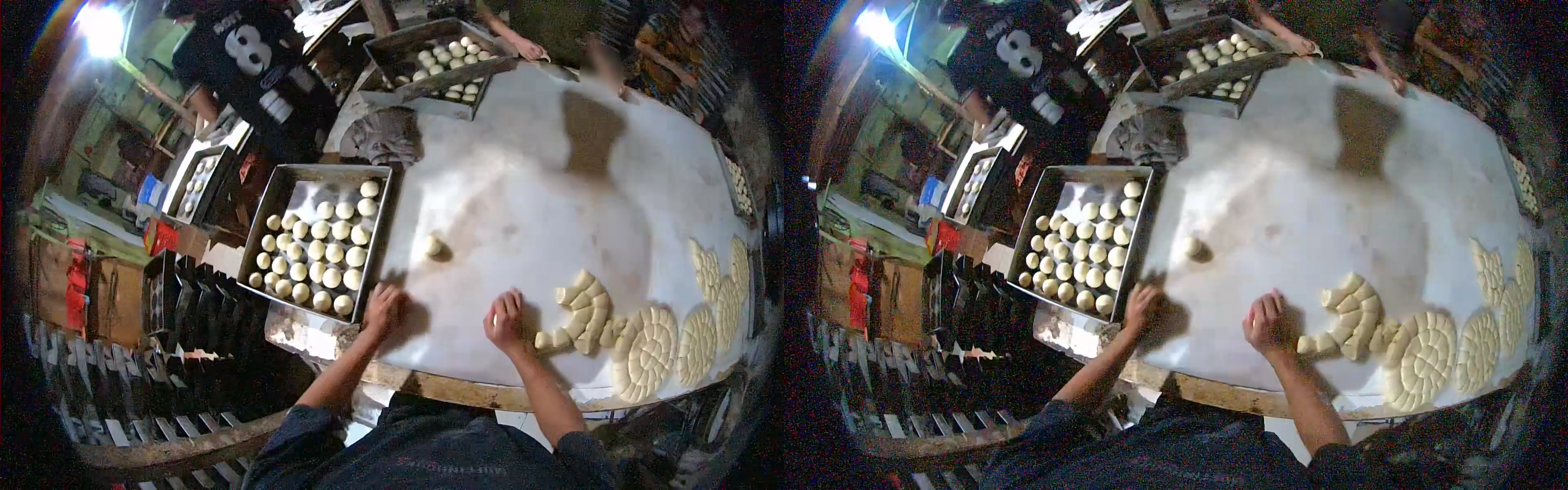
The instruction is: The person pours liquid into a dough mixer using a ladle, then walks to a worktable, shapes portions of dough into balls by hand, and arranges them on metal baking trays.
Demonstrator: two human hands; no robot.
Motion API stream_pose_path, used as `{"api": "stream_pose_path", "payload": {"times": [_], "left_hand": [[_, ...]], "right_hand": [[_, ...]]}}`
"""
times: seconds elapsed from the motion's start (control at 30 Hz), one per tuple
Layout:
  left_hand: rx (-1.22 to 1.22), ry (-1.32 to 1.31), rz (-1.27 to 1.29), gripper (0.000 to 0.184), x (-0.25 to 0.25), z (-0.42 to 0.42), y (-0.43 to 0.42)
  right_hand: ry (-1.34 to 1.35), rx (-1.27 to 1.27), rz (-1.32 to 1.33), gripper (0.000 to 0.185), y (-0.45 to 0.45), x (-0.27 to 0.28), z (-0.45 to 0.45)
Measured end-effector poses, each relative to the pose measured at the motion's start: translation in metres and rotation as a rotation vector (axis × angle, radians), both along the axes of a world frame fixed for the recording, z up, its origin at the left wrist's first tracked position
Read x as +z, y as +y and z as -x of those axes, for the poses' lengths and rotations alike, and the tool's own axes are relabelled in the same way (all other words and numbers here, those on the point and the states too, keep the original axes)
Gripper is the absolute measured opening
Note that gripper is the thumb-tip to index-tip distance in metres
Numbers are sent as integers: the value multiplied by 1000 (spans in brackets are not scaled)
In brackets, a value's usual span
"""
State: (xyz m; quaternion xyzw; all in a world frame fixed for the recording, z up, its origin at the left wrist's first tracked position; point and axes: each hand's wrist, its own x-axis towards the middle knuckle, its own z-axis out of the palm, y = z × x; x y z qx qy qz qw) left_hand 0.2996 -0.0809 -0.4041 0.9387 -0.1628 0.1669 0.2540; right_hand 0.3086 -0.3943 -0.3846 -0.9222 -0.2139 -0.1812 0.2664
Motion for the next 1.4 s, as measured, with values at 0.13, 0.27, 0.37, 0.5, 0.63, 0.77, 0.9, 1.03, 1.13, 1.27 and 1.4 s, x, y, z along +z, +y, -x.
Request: {"api": "stream_pose_path", "payload": {"times": [0.13, 0.27, 0.37, 0.5, 0.63, 0.77, 0.9, 1.03, 1.13, 1.27, 1.4], "left_hand": [[18, 150, 220, 29, 2, -38, -52], [-289, 456, 320, 43, 4, 39, -63], [-464, 383, 134, 42, 30, 60, -2], [-283, 570, 450, 42, 77, -27, 83], [14, -9, 280, 30, 101, -187, 168], [74, 113, 261, 44, 32, -256, 225], [81, 46, 291, 59, 65, -237, 243], [369, -7, 288, 54, 122, -174, 257], [363, 106, 312, 48, 140, -128, 200], [-400, 265, 475, 39, 164, -60, 47], [-555, 657, 256, 35, 81, -40, -47]], "right_hand": [[34, -202, -94, 7, 58, 16, 6], [162, -67, -47, 8, 65, 15, 67], [405, -151, -66, 5, 32, 25, 79], [1127, -613, -185, 19, 17, 62, 43], [769, -342, -714, 22, 138, 88, -28], [119, 97, -334, 27, 286, 157, -140], [78, 228, -292, 25, 364, 71, -243], [-41, 170, -167, 24, 347, 56, -218], [-175, 13, -268, 19, 259, 59, -154], [-250, -570, -290, 7, 100, 72, -39], [-248, -1132, -796, 17, -36, 20, 64]]}}
